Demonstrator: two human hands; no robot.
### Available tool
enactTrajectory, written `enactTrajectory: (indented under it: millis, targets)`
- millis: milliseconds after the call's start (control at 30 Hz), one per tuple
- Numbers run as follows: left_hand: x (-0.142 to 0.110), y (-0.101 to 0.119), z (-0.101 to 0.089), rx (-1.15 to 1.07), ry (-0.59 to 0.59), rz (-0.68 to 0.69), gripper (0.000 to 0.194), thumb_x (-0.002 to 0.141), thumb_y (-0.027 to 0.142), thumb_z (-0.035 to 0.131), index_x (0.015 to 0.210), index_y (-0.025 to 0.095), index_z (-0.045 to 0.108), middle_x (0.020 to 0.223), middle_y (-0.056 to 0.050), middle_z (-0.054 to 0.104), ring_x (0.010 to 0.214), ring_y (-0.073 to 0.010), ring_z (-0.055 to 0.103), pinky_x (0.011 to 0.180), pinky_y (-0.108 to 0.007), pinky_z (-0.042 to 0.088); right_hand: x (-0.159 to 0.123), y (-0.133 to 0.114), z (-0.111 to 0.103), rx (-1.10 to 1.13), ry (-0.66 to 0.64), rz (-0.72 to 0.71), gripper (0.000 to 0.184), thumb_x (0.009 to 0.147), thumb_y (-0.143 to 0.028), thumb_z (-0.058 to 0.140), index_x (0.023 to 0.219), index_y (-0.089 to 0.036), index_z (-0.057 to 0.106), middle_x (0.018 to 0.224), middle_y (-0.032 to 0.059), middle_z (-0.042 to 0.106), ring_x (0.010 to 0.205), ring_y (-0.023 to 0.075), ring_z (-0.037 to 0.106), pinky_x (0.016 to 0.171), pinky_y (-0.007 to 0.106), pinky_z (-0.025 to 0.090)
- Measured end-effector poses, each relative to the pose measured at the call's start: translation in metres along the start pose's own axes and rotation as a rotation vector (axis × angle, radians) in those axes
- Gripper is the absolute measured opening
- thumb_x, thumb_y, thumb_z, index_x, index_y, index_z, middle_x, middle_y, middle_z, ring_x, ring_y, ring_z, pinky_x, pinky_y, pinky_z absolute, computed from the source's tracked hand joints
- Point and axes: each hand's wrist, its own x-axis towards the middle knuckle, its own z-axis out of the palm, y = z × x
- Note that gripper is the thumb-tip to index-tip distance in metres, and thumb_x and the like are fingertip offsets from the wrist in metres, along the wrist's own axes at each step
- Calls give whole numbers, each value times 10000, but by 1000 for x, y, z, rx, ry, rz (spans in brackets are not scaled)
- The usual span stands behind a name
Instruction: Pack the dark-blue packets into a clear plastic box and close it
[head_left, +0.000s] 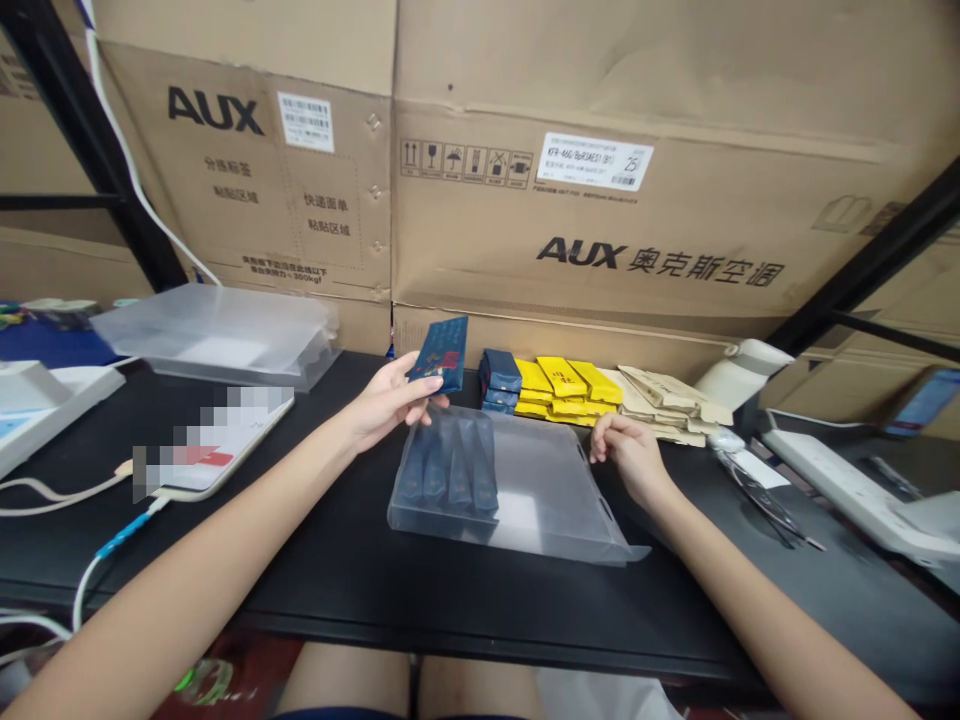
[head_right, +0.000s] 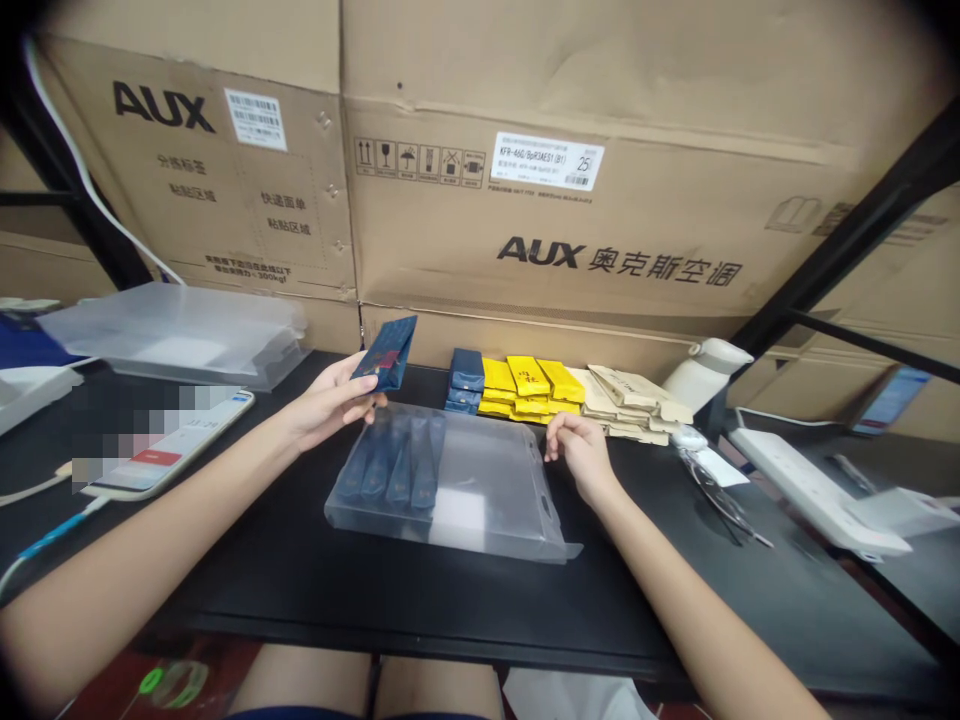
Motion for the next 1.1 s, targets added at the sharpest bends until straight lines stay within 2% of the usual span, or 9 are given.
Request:
enactTrajectory:
  millis: [67, 167, 233, 367, 433, 533, 667, 900, 1100]
  targets:
    - [-6, 3, 9, 46, -74, -31, 455, 686, 353, 771, 1024, 162, 534, 567, 47, 628, 316, -32, 460, 399, -165, 465, -1, 0, 1, -26, 14, -19, 117, 619, -141, 506, 530, -193, 562, 418, -33, 477, 385, 103, 445, 418, 232, 416]
    - [-13, 5, 21, 110, -201, -55, 538, 676, 294, 785, 1127, 173, 518, 671, 15, 661, 440, -97, 605, 391, -161, 457, -5, -3, 5, -102, 114, -122, 121, 643, -113, 507, 640, -200, 590, 491, -31, 537, 448, 110, 493, 464, 227, 421]
    - [-15, 3, 27, 165, -268, -81, 596, 680, 263, 784, 1193, 175, 494, 733, -12, 688, 490, -109, 633, 413, -162, 469, -8, -8, 8, -155, 178, -218, 135, 672, -116, 531, 746, -209, 596, 565, -25, 583, 514, 124, 533, 513, 238, 444]
    - [-15, -5, 31, 288, -338, -137, 461, 713, 273, 756, 1109, 145, 557, 763, -49, 713, 468, -85, 604, 454, -174, 485, -14, -18, 15, -170, 188, -325, 106, 744, -180, 600, 842, -217, 587, 704, 11, 650, 673, 164, 616, 656, 288, 494]
    - [-14, -7, 31, 320, -359, -143, 433, 713, 282, 755, 1085, 142, 582, 819, -71, 724, 493, -93, 617, 484, -195, 507, -17, -22, 19, -166, 165, -337, 94, 790, -226, 602, 884, -224, 592, 766, 28, 674, 750, 186, 645, 757, 328, 502]
    - [-14, -8, 30, 339, -379, -166, 545, 708, 269, 761, 1199, 166, 548, 871, -82, 730, 537, -117, 651, 530, -223, 534, -20, -25, 23, -179, 115, -348, 120, 842, -279, 580, 952, -234, 595, 816, 41, 691, 821, 209, 659, 856, 374, 486]
    - [-15, -5, 29, 346, -359, -186, 627, 754, 281, 724, 1318, 182, 469, 719, -30, 717, 514, -128, 660, 507, -205, 504, -24, -25, 27, -196, 93, -351, 167, 850, -325, 596, 992, -239, 588, 819, 46, 695, 822, 219, 664, 877, 393, 484]
    - [-16, -4, 31, 362, -376, -151, 554, 827, 341, 647, 1335, 207, 472, 573, 17, 669, 484, -126, 659, 483, -170, 471, -25, -26, 28, -171, -52, -314, 398, 895, -442, 543, 1245, -251, 554, 847, 48, 739, 931, 243, 689, 970, 416, 451]
    - [-15, -7, 31, 382, -365, -157, 370, 844, 368, 620, 1160, 176, 625, 525, 1, 660, 467, -124, 652, 481, -170, 486, -30, -25, 27, -186, -86, -283, 379, 895, -472, 538, 1198, -272, 648, 871, 44, 752, 897, 229, 697, 893, 390, 517]
